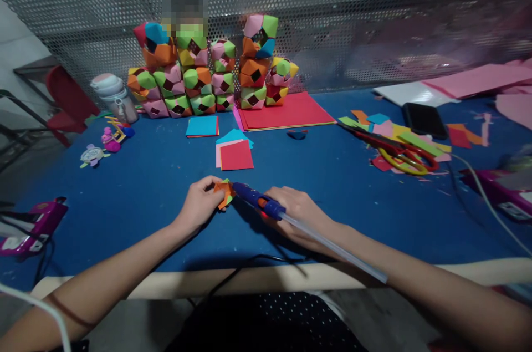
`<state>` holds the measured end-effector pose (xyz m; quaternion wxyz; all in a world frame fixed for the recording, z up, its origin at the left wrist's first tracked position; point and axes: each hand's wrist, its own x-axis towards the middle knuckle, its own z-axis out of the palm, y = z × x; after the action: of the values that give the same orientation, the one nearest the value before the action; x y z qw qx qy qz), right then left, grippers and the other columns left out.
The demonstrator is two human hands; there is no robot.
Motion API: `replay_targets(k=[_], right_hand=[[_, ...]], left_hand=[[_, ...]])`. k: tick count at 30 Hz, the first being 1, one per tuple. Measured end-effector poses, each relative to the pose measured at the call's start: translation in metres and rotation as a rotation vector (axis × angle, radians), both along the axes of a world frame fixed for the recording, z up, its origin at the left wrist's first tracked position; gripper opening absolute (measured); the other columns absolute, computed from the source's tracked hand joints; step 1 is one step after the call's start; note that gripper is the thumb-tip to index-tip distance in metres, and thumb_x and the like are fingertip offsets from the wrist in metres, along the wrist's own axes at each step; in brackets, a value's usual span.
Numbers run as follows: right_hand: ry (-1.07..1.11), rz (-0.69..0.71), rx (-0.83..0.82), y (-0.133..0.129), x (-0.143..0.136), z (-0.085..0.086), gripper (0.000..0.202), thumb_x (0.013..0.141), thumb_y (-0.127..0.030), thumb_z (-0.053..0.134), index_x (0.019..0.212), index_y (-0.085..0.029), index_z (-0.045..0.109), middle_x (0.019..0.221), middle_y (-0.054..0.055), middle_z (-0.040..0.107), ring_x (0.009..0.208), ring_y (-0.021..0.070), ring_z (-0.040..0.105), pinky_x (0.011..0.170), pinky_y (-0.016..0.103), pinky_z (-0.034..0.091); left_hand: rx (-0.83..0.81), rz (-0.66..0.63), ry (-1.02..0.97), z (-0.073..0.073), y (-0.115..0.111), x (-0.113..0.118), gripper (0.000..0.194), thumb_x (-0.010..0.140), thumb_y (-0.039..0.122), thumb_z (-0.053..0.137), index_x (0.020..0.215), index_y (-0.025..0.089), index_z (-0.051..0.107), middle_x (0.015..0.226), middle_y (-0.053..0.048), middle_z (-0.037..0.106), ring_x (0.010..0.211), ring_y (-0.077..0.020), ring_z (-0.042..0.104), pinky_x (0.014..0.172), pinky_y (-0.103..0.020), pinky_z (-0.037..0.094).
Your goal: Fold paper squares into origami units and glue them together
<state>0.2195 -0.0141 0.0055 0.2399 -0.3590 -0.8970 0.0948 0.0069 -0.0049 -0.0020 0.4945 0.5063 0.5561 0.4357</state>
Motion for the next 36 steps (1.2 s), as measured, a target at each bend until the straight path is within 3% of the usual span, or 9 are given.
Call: replay_targets(k=[12, 36], right_hand=[[0.030, 0.013, 0.010, 0.0019, 0.0001, -0.0039, 0.020, 0.085, -0.030, 0.044, 0.081, -0.014, 0.055, 0.069, 0.005, 0.059, 0.057, 0.0136, 0.048, 0.055, 0.027, 0.034], [0.033, -0.029, -0.051, -0.0031, 0.0054, -0.0014, 0.019, 0.085, -0.032, 0.043, 0.082, -0.017, 0.054, 0.071, 0.005, 0.059, 0.060, 0.0145, 0.049, 0.056, 0.027, 0.036]], left_hand=[[0.010, -0.015, 0.017, -0.0041, 0.0011, -0.0021, 0.013, 0.066, 0.018, 0.060, 0.079, 0.015, 0.060, 0.057, 0.004, 0.059, 0.046, -0.0092, 0.054, 0.045, -0.020, 0.045], [-0.026, 0.005, -0.005, 0.0034, -0.0003, 0.0013, 0.016, 0.063, 0.013, 0.056, 0.078, 0.014, 0.061, 0.058, 0.002, 0.062, 0.046, -0.0095, 0.055, 0.045, -0.020, 0.045]])
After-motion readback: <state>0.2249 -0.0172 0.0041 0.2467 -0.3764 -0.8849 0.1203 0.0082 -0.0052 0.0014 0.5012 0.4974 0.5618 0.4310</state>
